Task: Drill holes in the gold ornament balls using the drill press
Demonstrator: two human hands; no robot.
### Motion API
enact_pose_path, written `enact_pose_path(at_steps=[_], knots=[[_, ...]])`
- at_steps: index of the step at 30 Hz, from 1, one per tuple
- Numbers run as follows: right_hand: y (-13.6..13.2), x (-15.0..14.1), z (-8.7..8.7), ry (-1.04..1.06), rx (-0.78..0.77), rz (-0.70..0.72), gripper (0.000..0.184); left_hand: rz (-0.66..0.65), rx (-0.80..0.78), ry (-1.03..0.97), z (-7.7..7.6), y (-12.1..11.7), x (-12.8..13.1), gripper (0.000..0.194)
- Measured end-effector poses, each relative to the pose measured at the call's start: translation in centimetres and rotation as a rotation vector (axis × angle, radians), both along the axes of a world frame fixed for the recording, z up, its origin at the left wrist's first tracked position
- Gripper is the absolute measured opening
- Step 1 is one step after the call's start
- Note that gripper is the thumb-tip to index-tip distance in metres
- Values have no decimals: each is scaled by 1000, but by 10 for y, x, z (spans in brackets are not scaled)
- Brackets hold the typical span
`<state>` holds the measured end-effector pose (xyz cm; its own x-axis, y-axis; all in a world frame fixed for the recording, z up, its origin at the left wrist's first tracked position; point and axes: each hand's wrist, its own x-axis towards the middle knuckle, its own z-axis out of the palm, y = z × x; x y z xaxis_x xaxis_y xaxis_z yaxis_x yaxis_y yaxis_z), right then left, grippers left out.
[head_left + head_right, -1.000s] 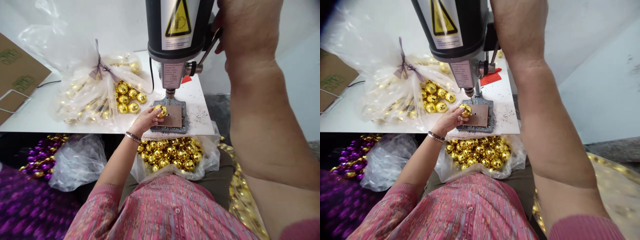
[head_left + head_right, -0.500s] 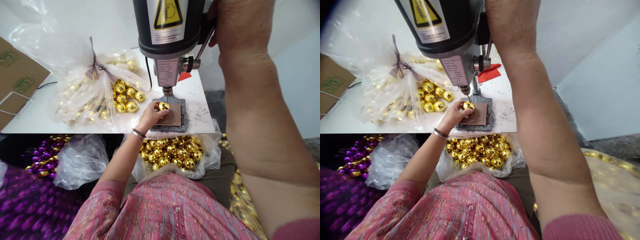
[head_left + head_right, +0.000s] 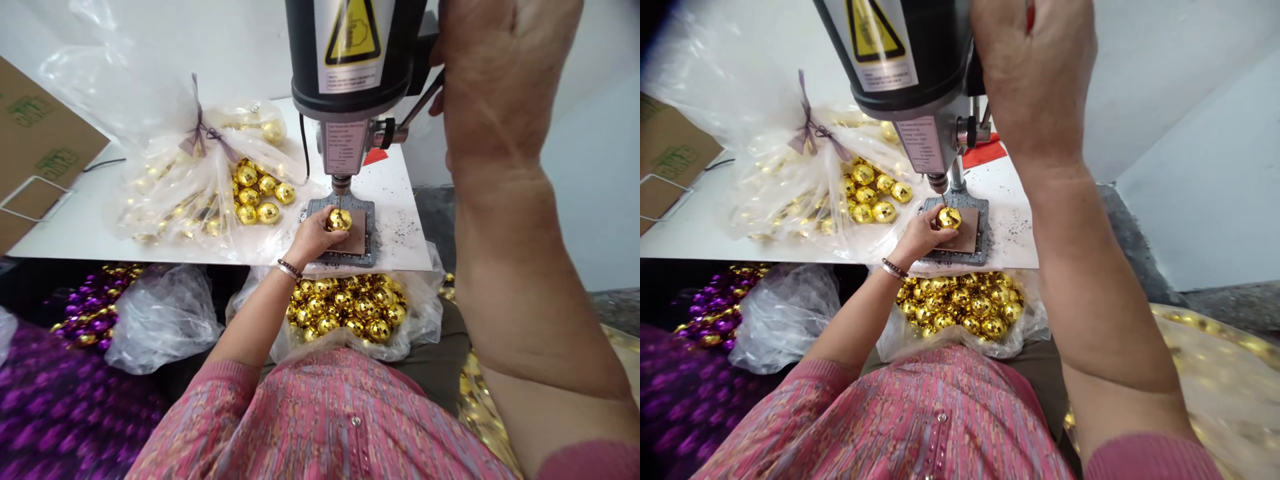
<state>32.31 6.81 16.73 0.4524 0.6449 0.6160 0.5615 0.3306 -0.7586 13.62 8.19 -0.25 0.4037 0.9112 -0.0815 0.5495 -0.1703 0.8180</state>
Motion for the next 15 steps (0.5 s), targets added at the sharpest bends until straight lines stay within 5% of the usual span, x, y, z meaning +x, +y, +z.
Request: enact_pose_path(at_steps=[7, 10, 15], knots=[[-46, -17, -34, -106, 64, -40, 26, 9, 12, 12, -4, 1, 0, 60], [-52, -16, -48, -161, 111, -40, 13, -1, 6, -11, -7, 2, 0, 62], [-53, -15, -59, -192, 111, -68, 15, 10, 0, -17, -8, 2, 0, 68]])
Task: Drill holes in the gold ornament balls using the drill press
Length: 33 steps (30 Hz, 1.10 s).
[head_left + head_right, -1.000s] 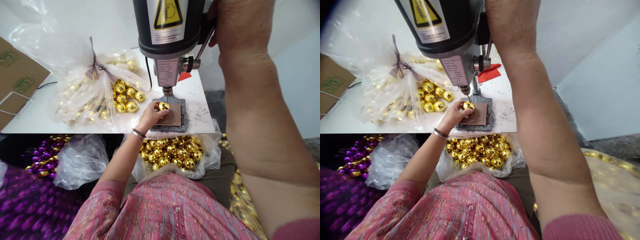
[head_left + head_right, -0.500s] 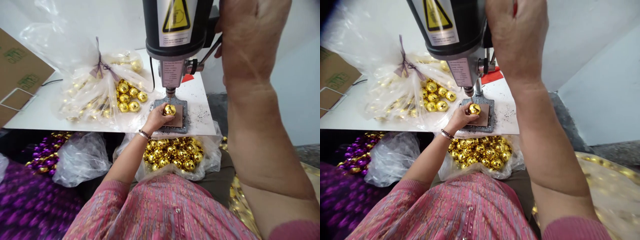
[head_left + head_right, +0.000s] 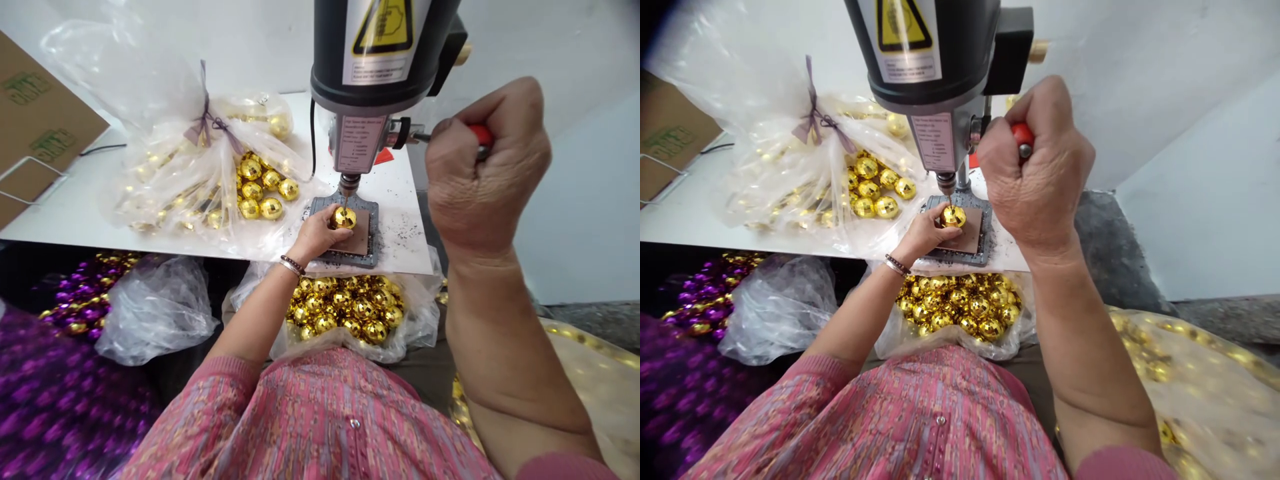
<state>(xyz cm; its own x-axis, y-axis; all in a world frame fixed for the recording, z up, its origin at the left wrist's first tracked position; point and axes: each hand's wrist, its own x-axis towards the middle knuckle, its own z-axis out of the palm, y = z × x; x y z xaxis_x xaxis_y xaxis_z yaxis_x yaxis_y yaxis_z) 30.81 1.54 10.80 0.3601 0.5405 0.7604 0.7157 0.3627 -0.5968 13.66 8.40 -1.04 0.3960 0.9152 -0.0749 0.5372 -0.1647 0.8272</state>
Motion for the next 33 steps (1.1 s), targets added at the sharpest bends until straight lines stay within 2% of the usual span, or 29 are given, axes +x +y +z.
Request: enact_pose_path(at_steps=[8, 13, 20, 24, 28, 33], knots=[[-5, 2, -27, -65, 92, -35, 9, -1, 24, 37, 0, -1, 0, 67], [-1, 0, -34, -84, 158, -43, 8, -2, 44, 50, -2, -1, 1, 65], [4, 0, -54, -110, 282, -106, 18, -11, 66, 86, -5, -1, 1, 65], [5, 1, -65, -101, 262, -110, 23, -5, 66, 93, -5, -3, 1, 59], [9, 1, -73, -80, 306, -116, 24, -11, 64, 86, -3, -5, 1, 51], [12, -1, -89, -85, 327, -136, 27, 6, 53, 74, -1, -6, 1, 56]])
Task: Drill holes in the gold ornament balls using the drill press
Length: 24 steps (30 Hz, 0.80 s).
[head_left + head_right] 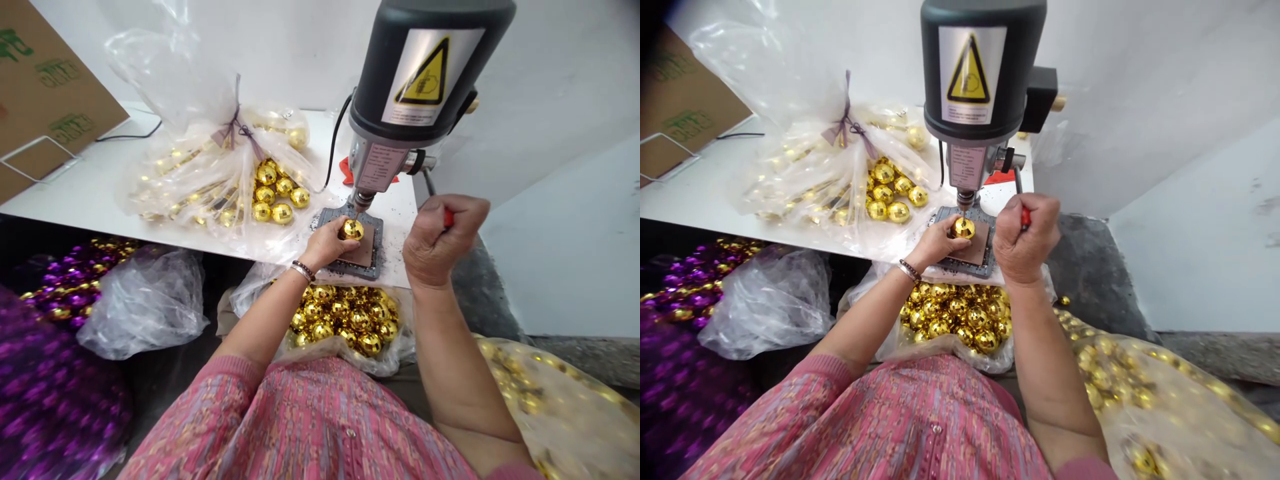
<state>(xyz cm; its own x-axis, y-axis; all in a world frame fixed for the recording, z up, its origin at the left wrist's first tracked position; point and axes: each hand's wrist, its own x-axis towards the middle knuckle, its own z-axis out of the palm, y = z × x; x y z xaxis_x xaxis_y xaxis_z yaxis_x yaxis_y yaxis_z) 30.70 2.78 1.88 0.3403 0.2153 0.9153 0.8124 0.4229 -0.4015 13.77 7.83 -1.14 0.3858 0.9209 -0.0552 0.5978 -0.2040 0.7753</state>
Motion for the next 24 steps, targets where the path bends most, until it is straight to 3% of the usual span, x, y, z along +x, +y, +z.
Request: enact_pose_path(at_steps=[3, 5, 9, 12, 14, 24], knots=[[-1, -4, -4, -12, 17, 4, 29, 13, -5, -2, 1, 0, 0, 59], [-1, -5, 5, 2, 32, 8, 31, 9, -11, -12, 0, 0, 0, 58], [3, 1, 47, 40, 8, 26, 35, 13, -21, -65, -5, 0, 0, 60], [7, 9, 79, 103, -179, 87, 31, -7, -3, -160, -10, -5, -5, 54], [9, 12, 90, 152, -240, 137, 27, -35, 8, -221, -12, -12, -13, 52], [20, 10, 87, 215, -131, 228, 20, -313, 84, -191, -4, -63, -58, 51]])
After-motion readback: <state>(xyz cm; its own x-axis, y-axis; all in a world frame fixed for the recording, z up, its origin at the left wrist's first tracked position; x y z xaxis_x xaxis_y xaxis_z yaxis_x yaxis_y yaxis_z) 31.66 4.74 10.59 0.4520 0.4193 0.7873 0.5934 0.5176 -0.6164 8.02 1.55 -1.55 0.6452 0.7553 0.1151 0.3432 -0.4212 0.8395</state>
